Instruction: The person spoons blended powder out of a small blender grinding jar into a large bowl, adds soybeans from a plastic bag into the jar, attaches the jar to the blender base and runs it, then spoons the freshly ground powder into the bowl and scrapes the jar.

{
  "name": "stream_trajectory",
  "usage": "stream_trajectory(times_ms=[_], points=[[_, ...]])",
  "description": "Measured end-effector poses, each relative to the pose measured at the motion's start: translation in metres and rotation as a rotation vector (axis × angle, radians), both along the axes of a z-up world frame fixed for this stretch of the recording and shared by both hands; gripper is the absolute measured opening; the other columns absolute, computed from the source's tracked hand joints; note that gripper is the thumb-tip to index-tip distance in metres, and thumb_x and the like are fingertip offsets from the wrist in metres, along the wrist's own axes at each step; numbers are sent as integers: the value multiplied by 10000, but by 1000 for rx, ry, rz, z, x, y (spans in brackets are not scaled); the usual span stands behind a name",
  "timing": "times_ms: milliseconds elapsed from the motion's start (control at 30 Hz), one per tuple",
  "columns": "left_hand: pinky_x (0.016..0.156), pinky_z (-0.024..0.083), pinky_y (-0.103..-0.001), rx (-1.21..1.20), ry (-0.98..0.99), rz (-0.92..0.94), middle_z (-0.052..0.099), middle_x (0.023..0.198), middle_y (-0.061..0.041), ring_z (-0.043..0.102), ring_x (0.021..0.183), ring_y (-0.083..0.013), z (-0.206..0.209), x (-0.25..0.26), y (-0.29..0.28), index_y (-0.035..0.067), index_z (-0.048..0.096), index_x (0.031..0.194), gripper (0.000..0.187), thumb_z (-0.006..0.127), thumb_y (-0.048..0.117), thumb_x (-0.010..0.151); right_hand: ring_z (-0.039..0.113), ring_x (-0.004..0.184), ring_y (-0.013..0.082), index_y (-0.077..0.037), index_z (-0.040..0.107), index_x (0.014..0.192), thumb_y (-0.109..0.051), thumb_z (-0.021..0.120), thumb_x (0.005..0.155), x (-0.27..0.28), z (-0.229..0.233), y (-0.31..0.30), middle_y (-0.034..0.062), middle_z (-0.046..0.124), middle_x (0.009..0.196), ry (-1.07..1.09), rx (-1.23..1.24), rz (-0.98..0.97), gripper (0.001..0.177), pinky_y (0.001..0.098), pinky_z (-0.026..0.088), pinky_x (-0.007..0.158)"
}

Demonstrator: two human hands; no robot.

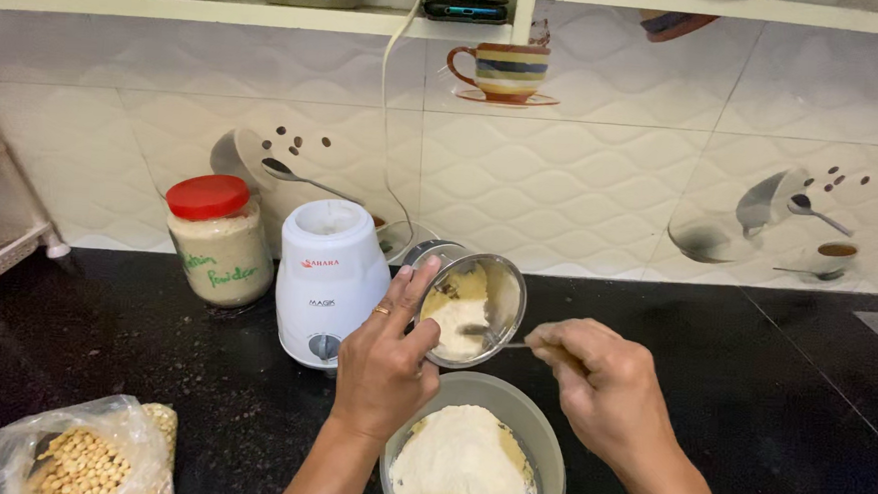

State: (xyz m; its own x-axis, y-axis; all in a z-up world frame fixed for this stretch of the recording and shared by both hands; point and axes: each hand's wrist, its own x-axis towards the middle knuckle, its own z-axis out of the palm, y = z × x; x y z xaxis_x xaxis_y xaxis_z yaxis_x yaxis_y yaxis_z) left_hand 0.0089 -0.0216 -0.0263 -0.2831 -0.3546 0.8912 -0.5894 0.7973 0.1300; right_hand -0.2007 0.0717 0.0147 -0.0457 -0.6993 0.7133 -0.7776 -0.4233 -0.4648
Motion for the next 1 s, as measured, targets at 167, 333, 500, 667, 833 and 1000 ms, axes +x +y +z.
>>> stream_trajectory(times_ms=[167, 333, 500, 667, 833, 1000], points=[[870, 593, -417, -49, 0, -23, 559, 1505, -89, 593, 1341, -350, -3, 0, -9, 33, 515, 679, 193, 651, -62, 581, 742, 681, 174, -15, 756, 958, 97, 658, 786, -7, 0, 0, 99, 766, 838, -44, -3, -85, 227, 285, 579, 603], [859, 590, -400, -59, -23, -44, 571, 1499, -67, 612, 1319, -335, -2, 0, -10, 37, 531, 672, 181, 650, -60, 576, 729, 683, 142, -15, 759, 980, 97, 657, 791, -5, -2, -12, 88, 774, 851, -89, 10, -111, 243, 269, 574, 605], [940, 561, -421, -89, -35, -46, 575, 1493, -58, 607, 1303, -353, 2, -3, -13, 38, 545, 668, 172, 658, -57, 580, 735, 674, 123, -20, 769, 947, 72, 674, 815, -4, -8, -13, 72, 787, 801, -165, 85, -18, 187, 253, 587, 611], [1022, 524, -474, -150, -21, -36, 572, 1495, -60, 566, 1357, -376, 3, -5, -18, 28, 561, 693, 156, 655, -73, 621, 704, 653, 112, -15, 767, 969, 59, 671, 819, -11, -7, -14, 63, 769, 818, -104, 2, -93, 192, 252, 562, 583], [1027, 510, -513, -156, -36, -43, 575, 1491, -80, 550, 1364, -384, 4, -7, -18, 24, 556, 684, 151, 658, -69, 621, 699, 651, 103, -16, 776, 974, 28, 691, 844, -10, -10, -17, 52, 776, 787, -196, 50, -84, 161, 247, 571, 589], [1027, 509, -515, -146, -34, -39, 575, 1497, -72, 553, 1364, -375, 2, -8, -16, 30, 562, 692, 145, 661, -64, 644, 690, 634, 102, -14, 793, 966, 2, 716, 845, -13, -14, -15, 52, 787, 754, -306, 85, -49, 145, 246, 572, 579]])
